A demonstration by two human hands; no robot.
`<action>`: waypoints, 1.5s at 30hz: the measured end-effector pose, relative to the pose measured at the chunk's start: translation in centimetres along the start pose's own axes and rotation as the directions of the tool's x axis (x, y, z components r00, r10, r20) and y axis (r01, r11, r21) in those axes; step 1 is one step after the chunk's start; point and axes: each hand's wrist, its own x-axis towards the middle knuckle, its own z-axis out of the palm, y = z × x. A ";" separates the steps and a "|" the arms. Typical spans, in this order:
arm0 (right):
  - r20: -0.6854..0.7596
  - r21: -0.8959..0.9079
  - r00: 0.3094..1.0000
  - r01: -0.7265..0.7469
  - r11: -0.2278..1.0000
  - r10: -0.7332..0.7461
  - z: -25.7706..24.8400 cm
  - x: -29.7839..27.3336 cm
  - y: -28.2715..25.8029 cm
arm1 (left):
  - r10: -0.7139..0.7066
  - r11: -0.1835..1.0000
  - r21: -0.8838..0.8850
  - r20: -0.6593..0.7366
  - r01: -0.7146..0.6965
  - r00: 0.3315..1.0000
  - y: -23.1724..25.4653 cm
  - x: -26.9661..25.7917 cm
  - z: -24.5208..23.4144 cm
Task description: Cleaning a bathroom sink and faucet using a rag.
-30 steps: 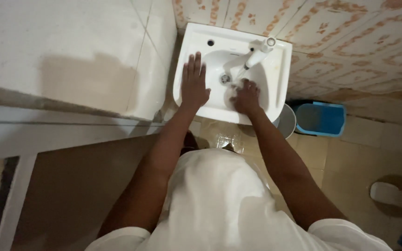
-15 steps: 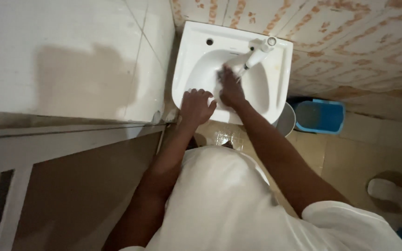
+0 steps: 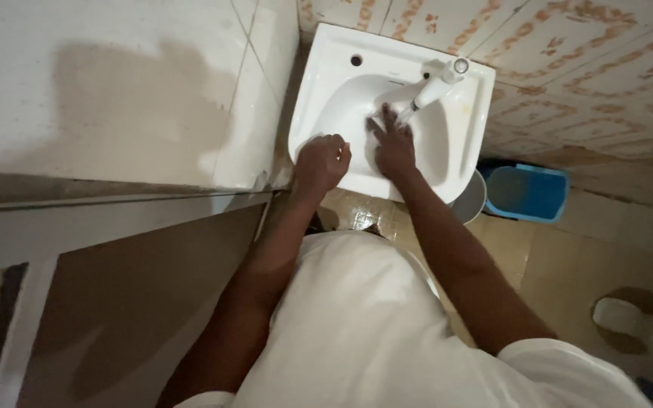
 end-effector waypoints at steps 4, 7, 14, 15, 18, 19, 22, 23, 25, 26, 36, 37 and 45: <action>-0.036 0.186 0.998 -0.034 0.982 0.041 3.8 -0.5 2.6 | -0.014 0.999 0.041 0.030 0.013 0.999 -0.1 -0.5 -0.8; -0.173 0.183 0.969 -0.145 0.972 0.177 1.2 -0.7 2.9 | -0.008 1.000 -0.010 0.036 0.009 0.999 0.3 0.2 0.1; 0.029 0.335 0.918 -0.382 0.861 0.396 -1.0 0.6 1.2 | 0.023 0.999 0.041 -0.003 -0.023 1.000 -0.2 -0.1 0.3; -0.092 0.321 0.837 -0.488 0.812 0.539 0.8 1.0 1.9 | 0.049 0.998 0.034 -0.021 -0.049 0.999 -0.1 -0.1 0.2; -0.089 0.272 0.996 -0.005 0.962 0.030 -1.0 0.5 0.3 | 0.055 0.998 0.010 -0.036 -0.055 0.998 0.2 -0.2 -0.2; -0.089 0.273 0.996 -0.004 0.962 0.029 1.0 0.6 1.6 | 0.054 0.998 0.011 -0.036 -0.054 0.998 0.3 -0.3 -0.3; -0.192 0.170 0.980 -0.011 0.985 0.044 5.9 1.2 4.7 | 0.016 0.999 0.040 -0.021 -0.015 1.000 0.3 -0.2 -0.2; -0.269 0.029 0.961 -0.063 0.998 0.068 7.0 1.7 5.0 | 0.013 0.999 0.039 -0.019 -0.013 1.000 0.1 -0.1 0.0; -0.349 -0.102 0.933 -0.129 0.986 0.086 6.3 1.6 3.9 | 0.013 0.999 0.041 -0.012 -0.013 1.000 -0.2 -0.2 0.1; -0.214 0.058 0.977 0.019 0.998 -0.006 4.6 1.1 2.4 | 0.023 0.999 0.040 -0.020 -0.022 1.000 -0.3 -0.2 0.0; -0.127 0.373 0.989 -0.020 0.928 0.072 8.0 -1.0 10.5 | -0.068 0.997 0.034 0.080 0.066 0.994 0.1 0.0 -0.1; -0.125 0.373 0.989 -0.028 0.927 0.080 4.3 -1.2 8.0 | -0.066 0.997 0.032 0.087 0.063 0.994 -0.1 -0.3 0.0; 0.460 0.887 0.671 -0.372 -0.272 0.582 0.2 0.0 4.6 | 0.013 0.999 0.045 -0.043 -0.011 0.999 0.6 -0.2 -0.1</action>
